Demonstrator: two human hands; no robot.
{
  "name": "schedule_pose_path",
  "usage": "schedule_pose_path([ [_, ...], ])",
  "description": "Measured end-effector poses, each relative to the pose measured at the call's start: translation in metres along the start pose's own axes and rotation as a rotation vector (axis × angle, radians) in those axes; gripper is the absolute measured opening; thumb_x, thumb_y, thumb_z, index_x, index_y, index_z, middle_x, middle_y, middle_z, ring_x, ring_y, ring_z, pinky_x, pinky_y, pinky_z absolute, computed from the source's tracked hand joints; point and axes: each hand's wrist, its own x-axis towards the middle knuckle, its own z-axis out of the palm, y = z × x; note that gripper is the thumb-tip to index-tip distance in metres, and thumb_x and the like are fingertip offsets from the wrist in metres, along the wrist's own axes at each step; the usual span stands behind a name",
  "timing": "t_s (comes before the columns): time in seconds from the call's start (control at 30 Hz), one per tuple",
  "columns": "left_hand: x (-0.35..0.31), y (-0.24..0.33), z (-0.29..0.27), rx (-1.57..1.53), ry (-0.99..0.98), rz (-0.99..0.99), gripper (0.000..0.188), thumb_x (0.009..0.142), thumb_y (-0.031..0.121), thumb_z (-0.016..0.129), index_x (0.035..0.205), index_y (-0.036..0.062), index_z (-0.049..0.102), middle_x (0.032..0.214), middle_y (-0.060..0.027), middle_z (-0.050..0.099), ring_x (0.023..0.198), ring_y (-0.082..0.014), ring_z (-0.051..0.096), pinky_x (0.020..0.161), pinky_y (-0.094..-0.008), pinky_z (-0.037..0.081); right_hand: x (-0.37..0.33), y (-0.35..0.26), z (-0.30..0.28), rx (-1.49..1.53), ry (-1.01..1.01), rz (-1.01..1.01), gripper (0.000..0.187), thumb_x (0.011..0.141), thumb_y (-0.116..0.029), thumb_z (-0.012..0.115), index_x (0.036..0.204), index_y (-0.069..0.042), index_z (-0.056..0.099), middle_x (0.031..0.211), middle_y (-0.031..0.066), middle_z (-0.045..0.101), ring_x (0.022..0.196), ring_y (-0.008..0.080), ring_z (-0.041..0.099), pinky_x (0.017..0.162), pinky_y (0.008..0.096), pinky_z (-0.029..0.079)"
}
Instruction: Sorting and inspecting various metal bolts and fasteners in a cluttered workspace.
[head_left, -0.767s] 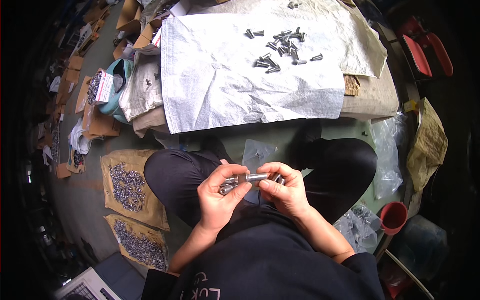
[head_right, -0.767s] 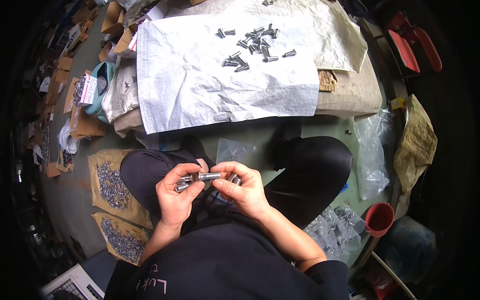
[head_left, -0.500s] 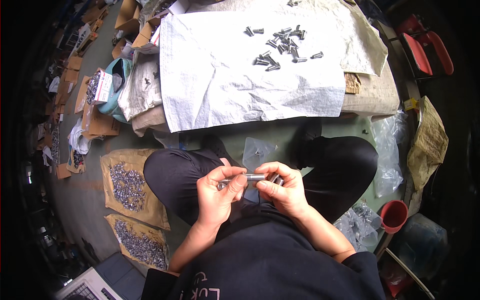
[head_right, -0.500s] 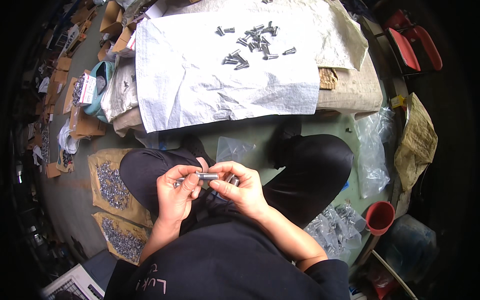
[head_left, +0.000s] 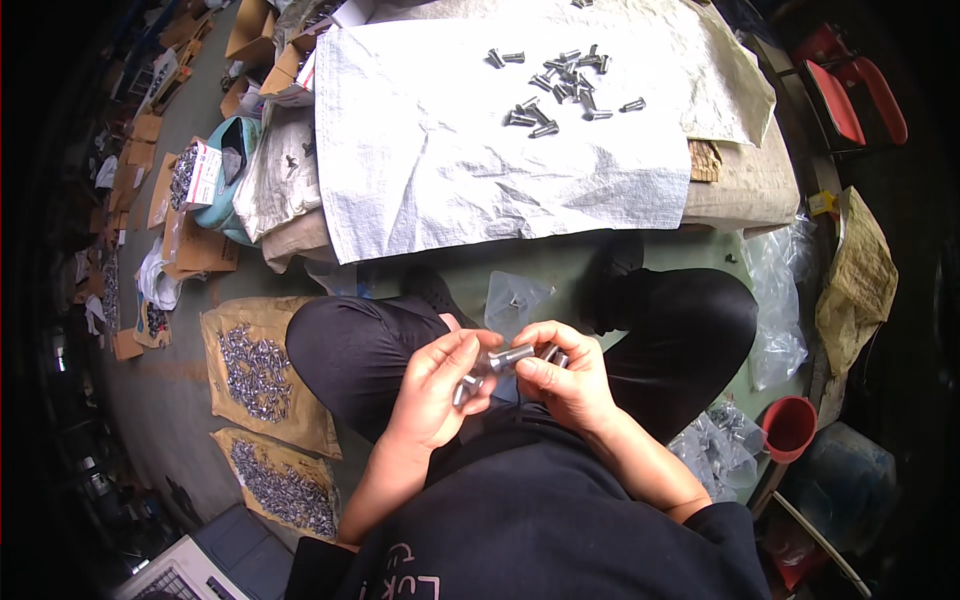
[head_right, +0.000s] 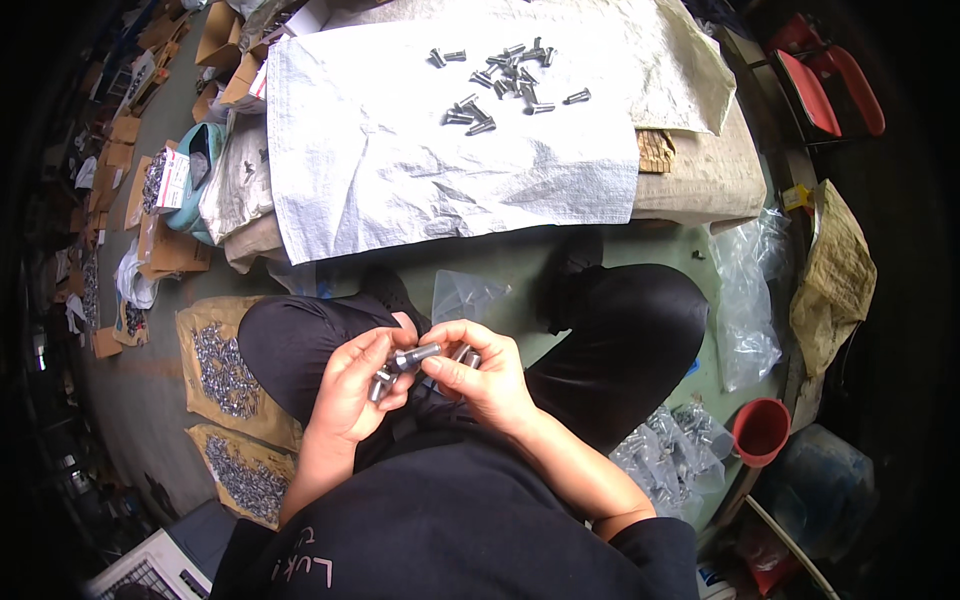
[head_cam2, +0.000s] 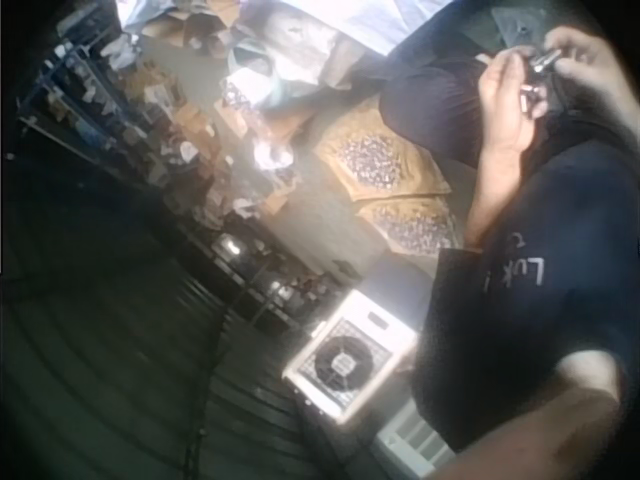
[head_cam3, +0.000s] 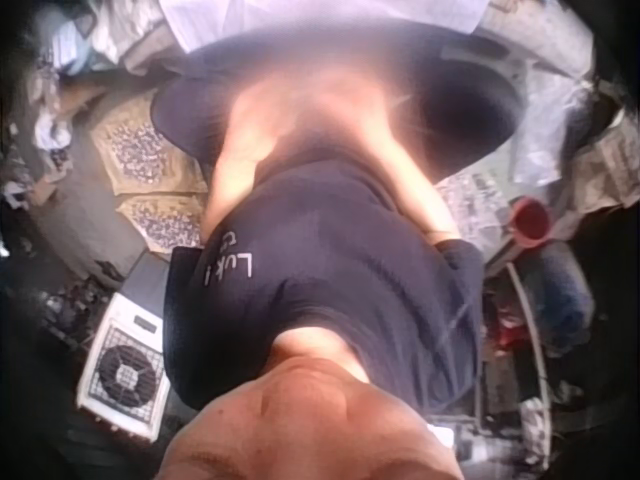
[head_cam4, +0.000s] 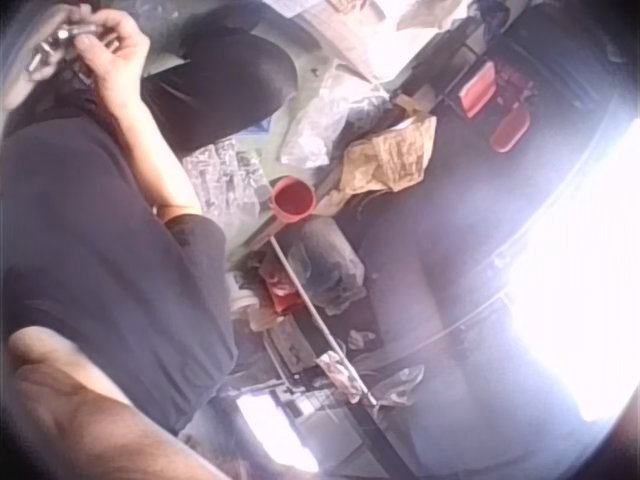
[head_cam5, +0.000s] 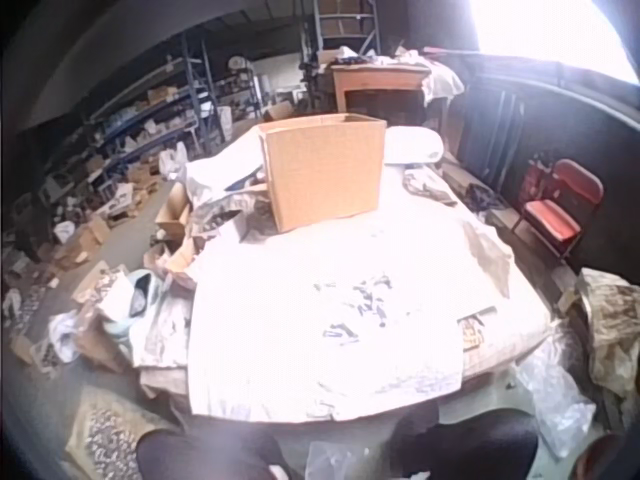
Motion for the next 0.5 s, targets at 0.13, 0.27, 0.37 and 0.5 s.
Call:
schedule_pose_path([
  [0.13, 0.0, 0.007, -0.01, -0.095, -0.14, -0.122, 0.043, 0.075, -0.006, 0.041, 0.118, -0.0038, 0.042, 0.099, -0.0135, 0.056, 0.084, -0.0176, 0.056, 0.061, -0.0247, 0.044, 0.002, -0.001, -0.005, 0.135, 0.013, 0.06, 0.018, 0.075, -0.008, 0.062, 0.09, -0.001, 0.053, 0.083, 0.0086, 0.054, 0.049, 0.009, 0.044, 0.043, 0.0212, 0.032],
  [0.27, -0.004, 0.007, -0.005, -0.051, -0.112, -0.064, 0.042, 0.076, -0.005, 0.045, 0.118, -0.0033, 0.042, 0.103, -0.0152, 0.055, 0.086, -0.0174, 0.056, 0.06, -0.0248, 0.045, 0.006, -0.004, -0.013, 0.333, -0.051, 0.072, 0.012, 0.077, -0.011, 0.053, 0.082, -0.003, 0.047, 0.083, 0.0128, 0.052, 0.05, 0.0138, 0.044, 0.04, 0.0228, 0.036],
  [0.37, -0.005, 0.004, -0.001, 0.032, -0.12, 0.039, 0.041, 0.078, -0.003, 0.05, 0.118, -0.0027, 0.042, 0.105, -0.0155, 0.055, 0.083, -0.0166, 0.057, 0.059, -0.0233, 0.045, 0.004, -0.003, -0.019, 0.28, -0.088, 0.094, 0.012, 0.078, -0.012, 0.053, 0.082, -0.003, 0.047, 0.075, 0.0122, 0.052, 0.048, 0.0137, 0.043, 0.04, 0.0228, 0.035],
  [0.5, -0.008, -0.003, -0.001, 0.413, -0.027, 0.204, 0.038, 0.076, 0.0, 0.058, 0.113, -0.0022, 0.048, 0.1, -0.0137, 0.058, 0.073, -0.0151, 0.058, 0.059, -0.0227, 0.046, 0.0, -0.007, -0.006, -0.149, 0.031, 0.11, 0.014, 0.077, -0.013, 0.063, 0.081, -0.002, 0.054, 0.064, 0.0034, 0.052, 0.047, 0.0077, 0.043, 0.04, 0.0198, 0.032],
])
